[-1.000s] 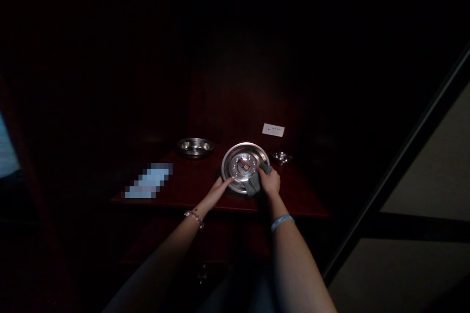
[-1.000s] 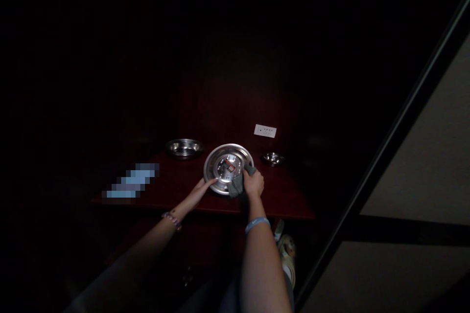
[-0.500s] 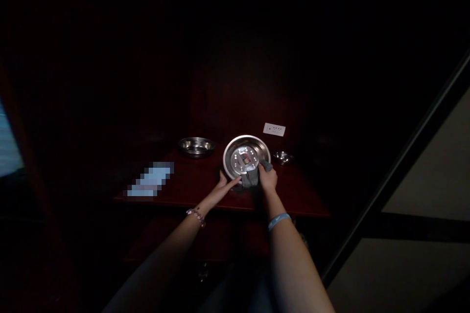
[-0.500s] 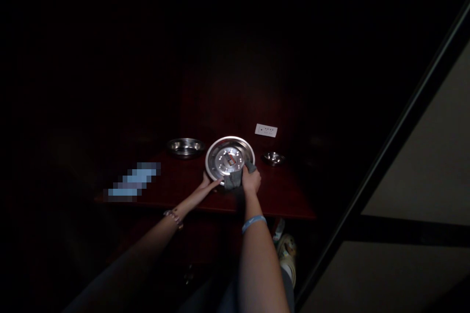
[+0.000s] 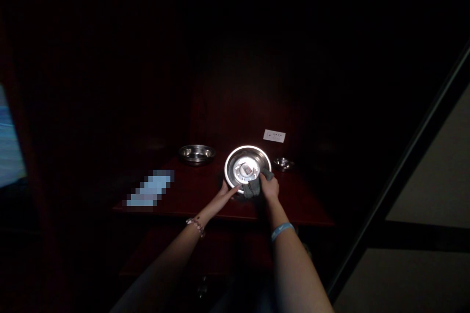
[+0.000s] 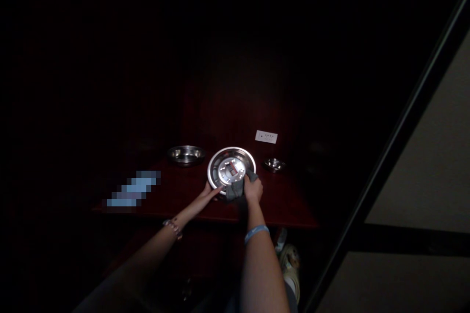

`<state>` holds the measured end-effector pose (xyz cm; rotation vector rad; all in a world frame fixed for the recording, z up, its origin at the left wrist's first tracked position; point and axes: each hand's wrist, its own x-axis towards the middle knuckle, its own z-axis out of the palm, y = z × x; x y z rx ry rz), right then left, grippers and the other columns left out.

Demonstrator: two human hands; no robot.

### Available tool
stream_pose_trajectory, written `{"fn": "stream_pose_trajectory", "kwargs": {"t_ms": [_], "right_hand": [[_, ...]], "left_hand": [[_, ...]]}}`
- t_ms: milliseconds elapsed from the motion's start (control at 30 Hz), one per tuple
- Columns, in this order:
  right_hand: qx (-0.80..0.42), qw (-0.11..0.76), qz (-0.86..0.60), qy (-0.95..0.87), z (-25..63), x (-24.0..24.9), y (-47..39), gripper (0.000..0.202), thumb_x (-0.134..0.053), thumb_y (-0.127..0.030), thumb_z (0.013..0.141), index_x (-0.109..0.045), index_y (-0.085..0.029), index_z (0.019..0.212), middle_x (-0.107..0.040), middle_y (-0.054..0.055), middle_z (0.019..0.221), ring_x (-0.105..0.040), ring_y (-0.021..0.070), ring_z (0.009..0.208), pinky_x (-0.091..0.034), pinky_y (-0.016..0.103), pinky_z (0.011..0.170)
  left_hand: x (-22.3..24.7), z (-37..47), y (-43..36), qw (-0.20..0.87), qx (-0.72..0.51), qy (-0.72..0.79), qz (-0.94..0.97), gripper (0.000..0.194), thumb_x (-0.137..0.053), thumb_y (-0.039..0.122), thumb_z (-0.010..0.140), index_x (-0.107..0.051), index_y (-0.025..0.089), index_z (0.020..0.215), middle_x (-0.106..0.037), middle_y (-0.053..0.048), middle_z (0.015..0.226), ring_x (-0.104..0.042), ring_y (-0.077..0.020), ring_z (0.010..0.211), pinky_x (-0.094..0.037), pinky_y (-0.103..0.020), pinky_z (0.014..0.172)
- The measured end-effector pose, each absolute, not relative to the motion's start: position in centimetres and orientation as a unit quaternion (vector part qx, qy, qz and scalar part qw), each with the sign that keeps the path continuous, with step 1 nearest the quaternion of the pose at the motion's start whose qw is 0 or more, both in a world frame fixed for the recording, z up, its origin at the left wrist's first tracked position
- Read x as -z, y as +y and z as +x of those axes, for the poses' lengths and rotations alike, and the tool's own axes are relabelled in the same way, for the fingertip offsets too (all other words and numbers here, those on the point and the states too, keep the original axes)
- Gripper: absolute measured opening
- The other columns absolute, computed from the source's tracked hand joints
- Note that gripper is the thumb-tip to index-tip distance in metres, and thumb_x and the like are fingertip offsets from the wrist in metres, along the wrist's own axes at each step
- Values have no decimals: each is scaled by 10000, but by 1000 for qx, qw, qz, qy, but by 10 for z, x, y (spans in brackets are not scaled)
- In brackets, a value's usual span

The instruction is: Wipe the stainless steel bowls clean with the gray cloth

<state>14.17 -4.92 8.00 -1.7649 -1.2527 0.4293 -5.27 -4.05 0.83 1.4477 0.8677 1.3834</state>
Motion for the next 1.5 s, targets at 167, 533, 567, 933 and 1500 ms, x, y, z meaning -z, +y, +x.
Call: {"fn": "stream_pose_trajectory", "kwargs": {"t_ms": [167,533,567,933,1500], "right_hand": [[-186,444,-700,-528,137,-78,-50,403,-578,-439,886,-738,-205,1172,-746,122,1165,-695,252,1133,-538,303,942],[-177,416,-725,-520,139,-81,-61,508,-625,-526,849,-732,-158,1181,-731,195,1177,-698,307,1124,-550,355,911],[-176,416,-726,-518,139,-81,-61,507,-628,-527,847,-734,-160,1181,-732,194,1178,-699,308,1122,-549,355,909],[-153,383,-751,-516,145,-84,-62,471,-626,-492,870,-734,-169,1195,-745,172,1158,-718,280,1084,-566,313,858],[-148,390,-752,-511,144,-83,-54,462,-597,-486,890,-736,-176,1203,-747,168,1156,-715,296,1094,-570,337,885]], "left_hand": [[-5,-53,-40,462,-558,368,583,734,-713,472,784,-485,212,1431,-528,-131,1489,-571,-328,1252,-558,-344,816],[-8,-54,-42,467,-584,373,550,594,-726,392,737,-618,182,1283,-652,-127,1346,-552,-327,1303,-443,-437,1086],[-8,-55,-42,465,-589,367,550,570,-720,380,736,-630,173,1260,-659,-128,1334,-542,-326,1314,-417,-434,1110],[-10,-58,-45,485,-566,380,548,568,-679,431,738,-616,131,1216,-738,-118,1087,-686,-290,969,-567,-379,780],[-17,-53,-50,463,-567,348,586,645,-696,454,831,-552,172,1394,-586,-138,1453,-501,-323,1381,-337,-475,1190]]}}
